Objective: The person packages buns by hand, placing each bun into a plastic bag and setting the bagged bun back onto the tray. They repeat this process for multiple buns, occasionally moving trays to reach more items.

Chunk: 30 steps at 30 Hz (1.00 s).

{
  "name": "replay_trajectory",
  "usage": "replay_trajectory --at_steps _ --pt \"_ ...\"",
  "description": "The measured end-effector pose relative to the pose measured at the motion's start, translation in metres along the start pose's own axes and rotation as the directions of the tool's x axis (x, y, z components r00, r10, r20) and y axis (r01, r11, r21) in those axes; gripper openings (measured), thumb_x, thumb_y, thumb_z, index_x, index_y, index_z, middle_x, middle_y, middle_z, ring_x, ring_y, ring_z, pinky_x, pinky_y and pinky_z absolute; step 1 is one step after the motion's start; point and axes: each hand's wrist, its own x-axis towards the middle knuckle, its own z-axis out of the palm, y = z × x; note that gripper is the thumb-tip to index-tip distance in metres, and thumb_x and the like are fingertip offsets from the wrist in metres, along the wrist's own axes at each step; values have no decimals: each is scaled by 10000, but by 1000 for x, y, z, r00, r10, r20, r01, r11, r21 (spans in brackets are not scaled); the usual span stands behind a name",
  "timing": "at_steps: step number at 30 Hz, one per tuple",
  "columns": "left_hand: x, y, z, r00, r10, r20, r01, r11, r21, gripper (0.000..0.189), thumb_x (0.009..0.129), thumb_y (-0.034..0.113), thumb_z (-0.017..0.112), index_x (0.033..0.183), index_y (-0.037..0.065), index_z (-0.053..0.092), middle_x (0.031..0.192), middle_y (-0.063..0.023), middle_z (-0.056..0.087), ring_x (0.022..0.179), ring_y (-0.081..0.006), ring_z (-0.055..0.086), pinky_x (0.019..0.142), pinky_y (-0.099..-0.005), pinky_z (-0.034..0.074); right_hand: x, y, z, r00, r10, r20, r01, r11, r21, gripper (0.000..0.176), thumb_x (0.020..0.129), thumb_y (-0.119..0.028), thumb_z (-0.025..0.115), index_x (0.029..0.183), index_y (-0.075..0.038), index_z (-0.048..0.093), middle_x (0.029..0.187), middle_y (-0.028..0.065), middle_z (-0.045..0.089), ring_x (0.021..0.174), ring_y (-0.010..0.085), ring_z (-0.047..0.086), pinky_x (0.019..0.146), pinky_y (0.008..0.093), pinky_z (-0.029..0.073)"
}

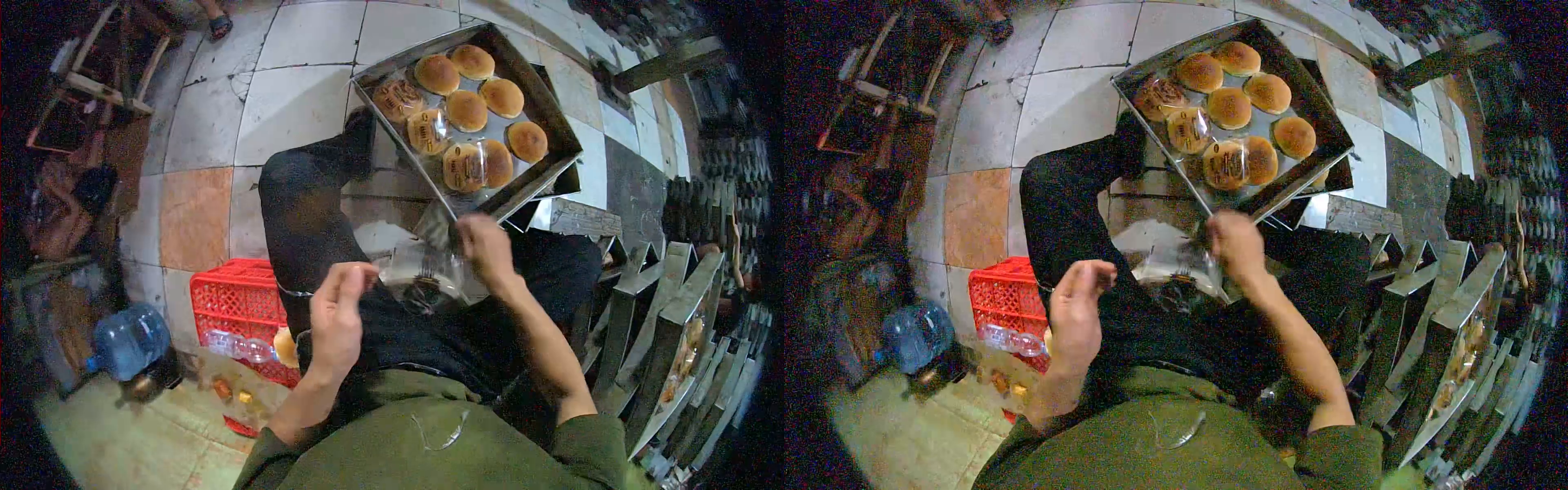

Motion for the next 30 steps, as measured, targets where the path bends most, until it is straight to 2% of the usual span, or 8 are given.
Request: replay_trajectory --at_steps 2,8,12,15,24,27,29,30 --pt "1 -12 19 994 -59 93 55 997 48 335 921 247 471 1108 -29 498 1090 -85 528 1029 -143 486 889 -261 375 14 -23 -11 946 40 -321 -10 996 92 113 740 -91 552 840 -44 574 894 157 585 812 339 568 694 421 470" --pt "21 -3 22 993 -120 -19 120 992 -25 308 898 91 477 1177 -38 461 1072 -119 562 985 -157 535 869 -248 407 -53 -128 -52 840 -535 90 428 754 498 231 729 -57 618 922 25 521 986 206 559 982 336 560 840 369 472" --pt "22 14 10 994 -70 87 72 997 -19 198 884 33 460 1056 -31 535 982 -73 594 908 -134 563 828 -276 450 -8 -115 -94 920 -8 -392 134 946 295 291 717 -75 667 972 -6 544 937 118 586 895 224 574 837 291 438" --pt "18 22 9 973 -40 229 30 998 48 204 883 31 469 1066 -32 533 980 -65 592 876 -112 563 777 -244 457 15 -85 -99 973 65 223 -222 548 806 242 784 -101 648 985 0 559 889 54 590 844 128 554 804 264 435" --pt "49 9 -1 997 -40 -60 55 964 259 184 785 55 660 683 12 513 674 -10 579 631 -40 499 600 -195 428 45 -63 -82 990 137 -44 -119 953 279 136 810 -106 598 750 3 543 664 132 519 616 302 518 583 339 421" --pt "65 3 -2 994 -50 -96 84 916 393 241 783 88 674 649 24 484 643 1 565 604 -31 473 555 -187 407 62 -51 -82 655 -480 584 -33 754 656 122 824 -118 576 780 -4 570 707 139 557 675 301 552 630 361 438" --pt "69 -6 -2 989 -97 -113 131 929 347 203 794 97 664 681 10 519 653 -1 573 611 -36 484 558 -186 407 79 13 -28 989 -148 4 132 891 435 72 820 -72 513 827 -11 551 729 153 564 713 344 560 653 384 448" --pt "69 -12 -2 982 -138 -131 172 939 297 173 805 106 654 714 -3 554 662 -2 581 619 -41 496 561 -185 408 100 36 -13 943 328 -56 -318 938 134 109 815 -90 506 897 -37 555 774 157 577 747 348 562 658 394 455"
